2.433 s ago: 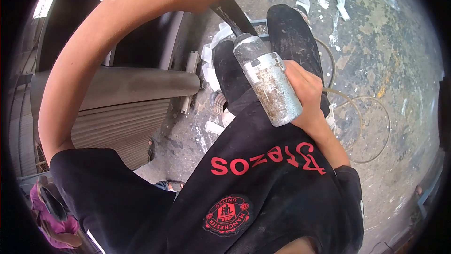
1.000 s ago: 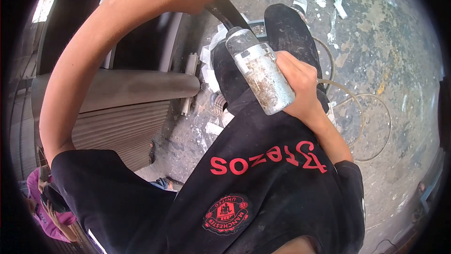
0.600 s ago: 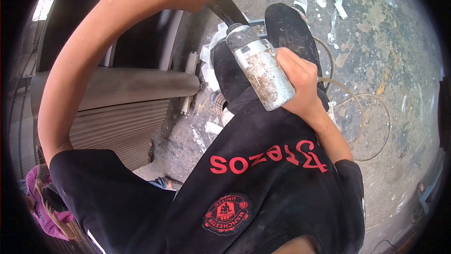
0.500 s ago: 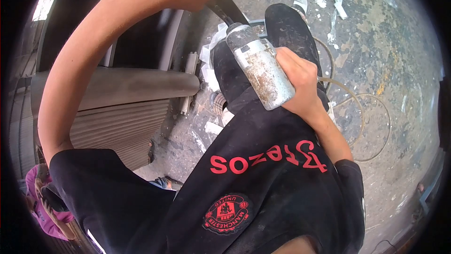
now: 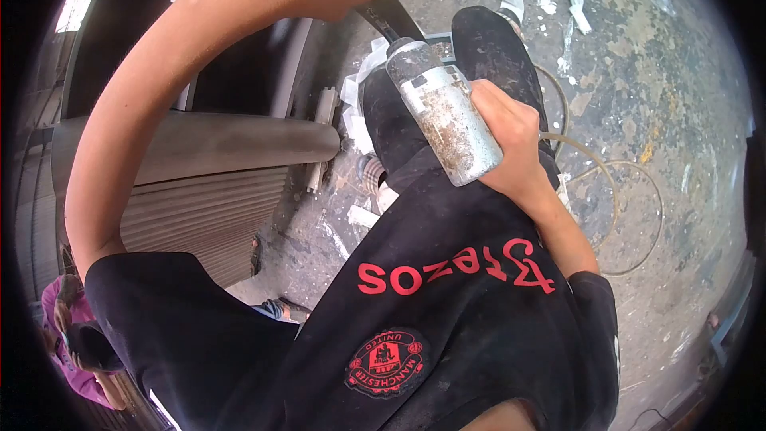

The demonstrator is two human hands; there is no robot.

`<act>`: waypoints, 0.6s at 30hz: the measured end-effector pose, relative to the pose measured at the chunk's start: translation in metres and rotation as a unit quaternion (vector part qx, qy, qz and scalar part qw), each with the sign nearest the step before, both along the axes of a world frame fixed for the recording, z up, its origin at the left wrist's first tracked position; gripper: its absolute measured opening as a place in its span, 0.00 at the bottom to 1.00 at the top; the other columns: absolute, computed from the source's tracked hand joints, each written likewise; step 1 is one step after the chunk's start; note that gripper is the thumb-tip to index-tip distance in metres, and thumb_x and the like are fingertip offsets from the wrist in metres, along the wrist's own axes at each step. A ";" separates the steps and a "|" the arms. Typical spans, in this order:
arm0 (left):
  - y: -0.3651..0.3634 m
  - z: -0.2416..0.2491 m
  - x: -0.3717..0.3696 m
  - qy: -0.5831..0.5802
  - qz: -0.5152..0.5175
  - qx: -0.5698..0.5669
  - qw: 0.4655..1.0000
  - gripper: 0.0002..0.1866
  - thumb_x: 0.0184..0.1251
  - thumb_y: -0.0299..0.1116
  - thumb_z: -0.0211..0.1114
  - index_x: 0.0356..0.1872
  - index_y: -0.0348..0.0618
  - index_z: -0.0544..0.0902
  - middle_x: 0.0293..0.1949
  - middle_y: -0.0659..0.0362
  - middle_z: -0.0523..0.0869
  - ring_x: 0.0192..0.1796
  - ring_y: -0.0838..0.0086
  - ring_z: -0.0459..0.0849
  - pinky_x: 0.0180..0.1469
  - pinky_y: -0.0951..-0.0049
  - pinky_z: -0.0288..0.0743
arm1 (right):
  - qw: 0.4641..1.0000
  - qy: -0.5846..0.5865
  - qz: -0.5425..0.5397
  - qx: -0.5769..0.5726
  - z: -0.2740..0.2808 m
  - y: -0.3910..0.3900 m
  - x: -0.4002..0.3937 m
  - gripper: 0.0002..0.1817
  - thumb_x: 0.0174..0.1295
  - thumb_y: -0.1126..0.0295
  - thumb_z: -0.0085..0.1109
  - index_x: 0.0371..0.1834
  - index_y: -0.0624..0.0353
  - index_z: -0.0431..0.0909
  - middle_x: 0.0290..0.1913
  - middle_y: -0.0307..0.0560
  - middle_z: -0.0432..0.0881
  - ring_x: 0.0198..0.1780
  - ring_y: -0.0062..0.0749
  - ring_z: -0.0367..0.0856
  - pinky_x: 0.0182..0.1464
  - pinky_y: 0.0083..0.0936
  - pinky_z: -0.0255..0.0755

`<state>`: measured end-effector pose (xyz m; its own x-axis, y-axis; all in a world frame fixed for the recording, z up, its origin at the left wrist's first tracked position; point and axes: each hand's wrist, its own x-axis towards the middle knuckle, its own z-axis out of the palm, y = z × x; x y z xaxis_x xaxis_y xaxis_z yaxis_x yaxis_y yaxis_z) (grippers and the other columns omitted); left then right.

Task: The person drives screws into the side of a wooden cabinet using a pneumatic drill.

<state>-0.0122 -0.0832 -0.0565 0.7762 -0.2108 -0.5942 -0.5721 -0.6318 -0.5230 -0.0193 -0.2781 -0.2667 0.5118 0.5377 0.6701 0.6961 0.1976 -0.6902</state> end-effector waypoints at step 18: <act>0.030 -0.107 -0.047 -0.200 -0.223 -0.030 0.954 0.13 0.59 0.36 0.65 0.40 0.40 0.85 0.39 0.58 0.84 0.48 0.70 0.80 0.55 0.66 0.67 | 0.963 -0.090 0.018 -0.255 -0.088 -0.070 0.010 0.24 0.42 0.69 0.73 0.47 0.56 0.80 0.39 0.45 0.83 0.36 0.50 0.85 0.37 0.41 0.78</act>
<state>-0.0591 -0.0528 -0.1635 0.7629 -0.5975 -0.2470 -0.5539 -0.4069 -0.7264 -0.0088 -0.3485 -0.3546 0.3870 0.8358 0.3895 0.8120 -0.1087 -0.5734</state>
